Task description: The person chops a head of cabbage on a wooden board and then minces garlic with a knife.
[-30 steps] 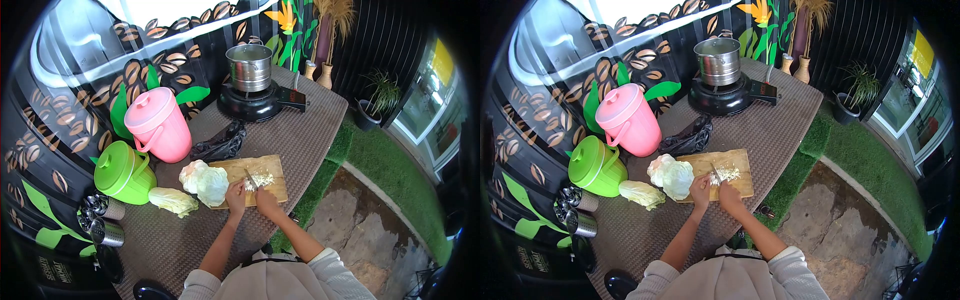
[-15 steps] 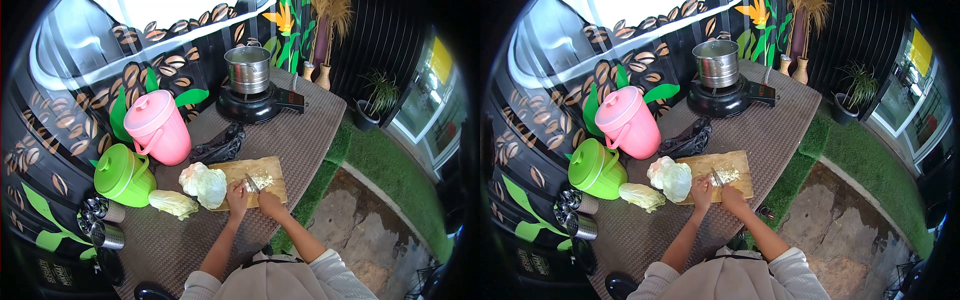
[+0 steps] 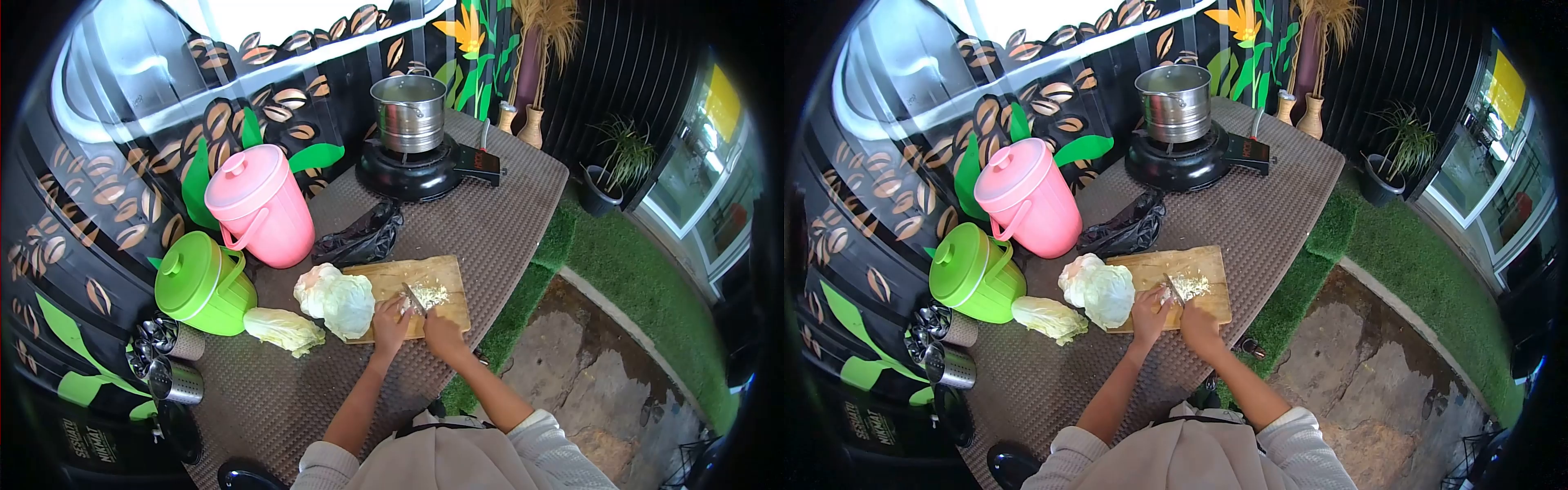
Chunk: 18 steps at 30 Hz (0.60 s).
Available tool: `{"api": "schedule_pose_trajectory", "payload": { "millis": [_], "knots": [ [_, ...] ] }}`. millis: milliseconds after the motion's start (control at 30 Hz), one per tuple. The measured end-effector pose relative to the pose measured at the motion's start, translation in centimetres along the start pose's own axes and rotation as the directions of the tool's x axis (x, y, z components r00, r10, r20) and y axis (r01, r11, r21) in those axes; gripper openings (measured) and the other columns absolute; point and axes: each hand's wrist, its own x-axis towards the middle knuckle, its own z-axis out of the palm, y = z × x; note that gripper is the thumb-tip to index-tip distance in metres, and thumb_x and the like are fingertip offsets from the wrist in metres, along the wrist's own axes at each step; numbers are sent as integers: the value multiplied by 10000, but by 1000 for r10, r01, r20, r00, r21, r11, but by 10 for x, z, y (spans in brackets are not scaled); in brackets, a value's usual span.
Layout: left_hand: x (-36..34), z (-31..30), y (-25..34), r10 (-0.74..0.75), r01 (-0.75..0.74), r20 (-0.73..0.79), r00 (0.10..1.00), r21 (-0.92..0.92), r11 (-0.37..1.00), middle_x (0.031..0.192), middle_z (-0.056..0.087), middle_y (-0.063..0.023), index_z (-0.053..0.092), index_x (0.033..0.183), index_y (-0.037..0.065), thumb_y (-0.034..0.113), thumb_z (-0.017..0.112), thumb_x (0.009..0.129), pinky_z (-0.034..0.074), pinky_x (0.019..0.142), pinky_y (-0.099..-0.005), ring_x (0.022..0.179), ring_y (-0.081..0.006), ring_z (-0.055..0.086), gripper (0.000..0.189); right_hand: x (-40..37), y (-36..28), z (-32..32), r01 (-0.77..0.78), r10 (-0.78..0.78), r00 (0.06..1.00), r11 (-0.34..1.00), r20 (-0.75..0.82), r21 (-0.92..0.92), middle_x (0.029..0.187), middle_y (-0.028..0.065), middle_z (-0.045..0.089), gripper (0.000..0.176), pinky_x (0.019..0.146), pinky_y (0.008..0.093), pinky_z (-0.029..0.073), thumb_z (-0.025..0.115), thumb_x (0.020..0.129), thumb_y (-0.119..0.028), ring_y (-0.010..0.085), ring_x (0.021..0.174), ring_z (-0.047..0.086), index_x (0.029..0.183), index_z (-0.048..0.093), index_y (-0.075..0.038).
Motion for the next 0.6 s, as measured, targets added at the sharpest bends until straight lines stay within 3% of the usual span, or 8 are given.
{"api": "schedule_pose_trajectory", "payload": {
  "millis": [33, 167, 267, 333, 367, 467, 533, 600],
  "knots": [
    [-1, 0, -3, -1, 1, -2, 1000, 0, 1000, 1046, 675, -132, 703, 1023, -5, 108, 726, 791, 469, 869, -394, 976, -317, 582, 259, -5, -4, 5, -75, 75, 997, 997, -11, 9, 821, 248, 669, 275, 675, 475, 549, 483, 900, -111, 399, 763, 682, 1105, 456, 71],
    [0, -1, -3, -52, 53, 6, 999, -117, 992, 1087, 676, -127, 702, 1023, -10, 87, 782, 730, 483, 890, -368, 1019, -291, 612, 320, 0, -9, 26, -115, 113, 990, 993, -79, -20, 806, 247, 669, 260, 671, 470, 550, 466, 912, -138, 388, 771, 685, 1099, 462, 44],
    [-3, -5, -1, -149, 151, 25, 989, -213, 965, 1092, 679, -120, 706, 1007, -9, 66, 792, 711, 496, 887, -349, 1011, -276, 634, 317, 11, -2, -16, -63, 64, 998, 995, -16, 74, 794, 233, 671, 234, 659, 456, 555, 487, 899, -129, 366, 763, 691, 1079, 475, 20],
    [-4, -5, -4, -202, 208, 48, 978, -229, 951, 1088, 683, -116, 708, 996, -9, 56, 792, 708, 502, 883, -340, 1003, -270, 644, 307, 13, 13, -29, 132, -134, 991, 987, -10, -91, 779, 219, 673, 216, 647, 444, 557, 494, 890, -117, 355, 753, 694, 1061, 479, 15],
    [-4, -5, -6, -183, 187, 39, 982, -188, 964, 1071, 689, -116, 706, 1004, -16, 36, 790, 710, 514, 857, -322, 966, -238, 659, 309, 10, 16, -30, 132, -134, 991, 987, -11, -90, 779, 219, 673, 216, 647, 444, 557, 494, 890, -117, 355, 753, 694, 1061, 479, 15],
    [-4, -3, -8, -152, 153, 15, 988, -137, 979, 1043, 697, -117, 700, 1011, -29, -5, 775, 720, 534, 821, -300, 913, -202, 680, 301, -6, 17, -16, 115, -116, 993, 983, 3, -141, 772, 206, 674, 195, 648, 441, 559, 497, 891, -113, 349, 752, 696, 1040, 495, 13],
    [-6, 2, -13, -143, 143, 4, 990, -127, 982, 1032, 699, -117, 697, 1011, -34, -26, 762, 727, 542, 811, -296, 898, -198, 684, 291, -14, 8, 9, -58, 54, 996, 997, -70, -52, 769, 206, 673, 177, 625, 437, 554, 502, 890, -118, 337, 733, 696, 1011, 508, 11],
    [-5, 5, -16, -135, 134, 4, 991, -153, 979, 1014, 690, -130, 686, 1003, -63, -76, 717, 754, 566, 791, -287, 886, -196, 689, 251, -6, 2, 20, -73, 68, 994, 996, -85, -50, 779, 211, 672, 193, 636, 448, 549, 501, 897, -140, 346, 738, 691, 1014, 514, 13]
  ]
}}
